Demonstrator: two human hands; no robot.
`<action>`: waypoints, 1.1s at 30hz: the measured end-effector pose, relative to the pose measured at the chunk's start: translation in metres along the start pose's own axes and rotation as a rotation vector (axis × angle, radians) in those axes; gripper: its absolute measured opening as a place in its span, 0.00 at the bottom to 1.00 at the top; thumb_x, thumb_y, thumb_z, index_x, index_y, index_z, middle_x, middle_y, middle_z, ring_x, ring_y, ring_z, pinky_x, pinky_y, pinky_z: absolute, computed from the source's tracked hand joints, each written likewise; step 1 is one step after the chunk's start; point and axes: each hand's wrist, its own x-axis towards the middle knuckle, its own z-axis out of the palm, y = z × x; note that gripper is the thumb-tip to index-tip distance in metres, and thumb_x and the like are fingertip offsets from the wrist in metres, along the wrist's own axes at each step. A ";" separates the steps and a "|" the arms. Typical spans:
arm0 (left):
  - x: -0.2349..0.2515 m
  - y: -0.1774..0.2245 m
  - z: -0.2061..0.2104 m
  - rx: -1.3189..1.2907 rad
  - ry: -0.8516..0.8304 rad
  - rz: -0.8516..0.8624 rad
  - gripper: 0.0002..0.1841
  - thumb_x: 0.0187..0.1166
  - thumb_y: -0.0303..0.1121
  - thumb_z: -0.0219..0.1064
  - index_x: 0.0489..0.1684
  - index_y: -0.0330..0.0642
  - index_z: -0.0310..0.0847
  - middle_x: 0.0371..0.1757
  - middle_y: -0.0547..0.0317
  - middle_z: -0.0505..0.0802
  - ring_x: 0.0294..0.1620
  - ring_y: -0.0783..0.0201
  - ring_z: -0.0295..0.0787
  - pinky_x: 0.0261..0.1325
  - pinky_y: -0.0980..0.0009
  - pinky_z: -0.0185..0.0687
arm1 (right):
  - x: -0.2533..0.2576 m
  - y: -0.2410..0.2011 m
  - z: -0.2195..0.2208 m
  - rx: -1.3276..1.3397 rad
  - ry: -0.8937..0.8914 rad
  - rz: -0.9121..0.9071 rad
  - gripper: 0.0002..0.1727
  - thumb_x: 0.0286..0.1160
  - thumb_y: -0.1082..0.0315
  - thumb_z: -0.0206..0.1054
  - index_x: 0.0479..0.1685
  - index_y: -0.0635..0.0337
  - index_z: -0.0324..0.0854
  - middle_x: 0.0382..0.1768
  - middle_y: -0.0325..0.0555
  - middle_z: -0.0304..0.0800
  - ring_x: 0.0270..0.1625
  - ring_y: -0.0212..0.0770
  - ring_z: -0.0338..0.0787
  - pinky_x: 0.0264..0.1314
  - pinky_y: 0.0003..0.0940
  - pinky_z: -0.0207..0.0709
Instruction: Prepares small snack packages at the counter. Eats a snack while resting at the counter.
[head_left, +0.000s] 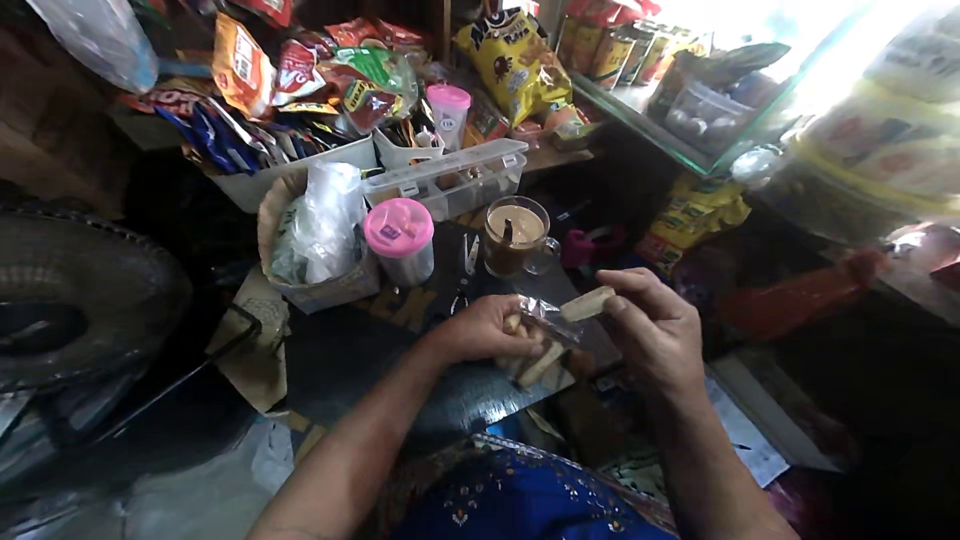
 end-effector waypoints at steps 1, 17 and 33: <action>0.000 0.001 0.001 -0.021 -0.010 -0.008 0.16 0.72 0.23 0.73 0.57 0.30 0.80 0.46 0.61 0.91 0.44 0.80 0.86 0.53 0.81 0.83 | 0.007 -0.002 -0.002 0.012 0.015 -0.018 0.13 0.79 0.67 0.66 0.56 0.55 0.90 0.50 0.29 0.89 0.48 0.24 0.89 0.52 0.23 0.87; 0.008 -0.004 0.010 0.439 -0.041 0.112 0.18 0.84 0.35 0.65 0.61 0.28 0.82 0.54 0.40 0.92 0.57 0.53 0.90 0.67 0.57 0.80 | 0.124 0.008 0.016 -0.325 -0.247 -0.101 0.08 0.73 0.75 0.68 0.47 0.63 0.89 0.51 0.48 0.87 0.52 0.33 0.87 0.55 0.28 0.84; 0.009 -0.009 0.005 0.439 -0.070 0.136 0.18 0.85 0.35 0.65 0.63 0.29 0.80 0.54 0.40 0.92 0.56 0.56 0.90 0.66 0.59 0.81 | 0.154 0.014 0.030 -0.732 -0.478 -0.249 0.10 0.70 0.72 0.73 0.49 0.61 0.91 0.42 0.50 0.94 0.55 0.53 0.88 0.64 0.53 0.78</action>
